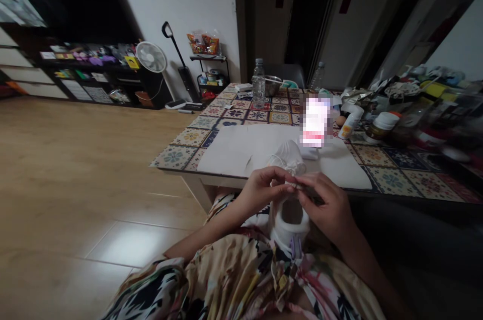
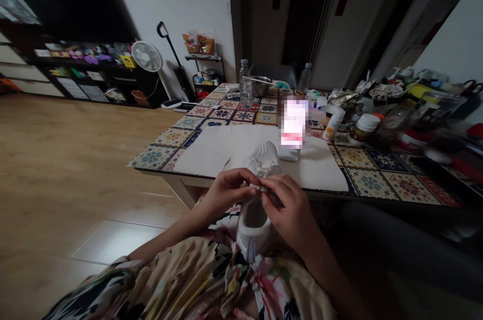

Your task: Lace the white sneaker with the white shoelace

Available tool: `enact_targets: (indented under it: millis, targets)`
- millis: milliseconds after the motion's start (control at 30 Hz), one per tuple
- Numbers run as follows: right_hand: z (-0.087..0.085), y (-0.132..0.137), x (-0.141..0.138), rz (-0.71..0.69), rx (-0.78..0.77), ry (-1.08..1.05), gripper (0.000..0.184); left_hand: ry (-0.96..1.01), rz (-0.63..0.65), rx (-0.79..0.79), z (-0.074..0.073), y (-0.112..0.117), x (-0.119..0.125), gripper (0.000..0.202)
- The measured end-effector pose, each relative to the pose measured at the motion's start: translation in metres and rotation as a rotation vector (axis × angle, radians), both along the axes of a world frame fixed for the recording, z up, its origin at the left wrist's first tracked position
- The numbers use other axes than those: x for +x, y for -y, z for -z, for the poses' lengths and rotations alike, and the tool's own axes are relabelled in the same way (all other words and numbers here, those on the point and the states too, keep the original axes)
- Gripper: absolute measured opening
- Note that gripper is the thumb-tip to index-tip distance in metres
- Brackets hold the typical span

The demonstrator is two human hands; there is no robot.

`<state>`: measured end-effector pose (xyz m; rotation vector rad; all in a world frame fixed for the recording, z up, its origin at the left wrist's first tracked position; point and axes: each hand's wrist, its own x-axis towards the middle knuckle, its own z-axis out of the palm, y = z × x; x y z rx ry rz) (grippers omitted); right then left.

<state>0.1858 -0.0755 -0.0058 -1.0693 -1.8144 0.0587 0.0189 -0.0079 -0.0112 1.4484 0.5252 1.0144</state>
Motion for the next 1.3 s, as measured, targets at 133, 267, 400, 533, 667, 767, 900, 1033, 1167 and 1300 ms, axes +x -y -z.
enact_targets:
  millis: [133, 267, 400, 533, 667, 767, 900, 1033, 1167, 1300]
  targets:
    - [-0.001, -0.002, 0.003, 0.066, 0.06, 0.07, 0.009, -0.052, -0.032, 0.145, -0.001, -0.002, -0.003, 0.027]
    - [0.004, -0.004, 0.004, 0.046, -0.033, -0.042, 0.007, -0.094, -0.07, 0.273, -0.001, -0.004, -0.004, 0.031]
    - [0.007, -0.007, 0.004, -0.057, -0.208, -0.232, 0.01, -0.1, -0.082, 0.29, -0.002, -0.005, -0.002, 0.034]
    - [0.007, -0.01, 0.004, -0.185, -0.371, -0.374, 0.016, -0.088, -0.055, 0.253, -0.004, -0.005, 0.0, 0.029]
    - [0.009, -0.012, 0.006, -0.286, -0.466, -0.412, 0.018, -0.066, -0.016, 0.151, -0.006, -0.006, 0.002, 0.025]
    - [0.008, -0.01, 0.008, -0.216, -0.339, -0.279, 0.004, -0.025, 0.039, -0.005, -0.005, -0.007, 0.004, 0.028]
    - [0.003, -0.005, 0.011, -0.11, 0.025, 0.08, 0.028, 0.044, 0.084, -0.181, -0.004, -0.008, 0.006, 0.034]
    - [0.001, -0.002, 0.011, -0.007, 0.247, 0.396, 0.022, 0.056, 0.126, -0.238, -0.005, -0.008, 0.006, 0.033]
    - [0.002, -0.002, 0.008, 0.02, 0.308, 0.407, 0.018, 0.012, 0.132, -0.244, -0.008, -0.009, 0.005, 0.029]
    - [0.0, -0.003, 0.007, 0.045, 0.33, 0.285, 0.009, 0.02, 0.136, -0.229, -0.008, -0.011, 0.004, 0.03]
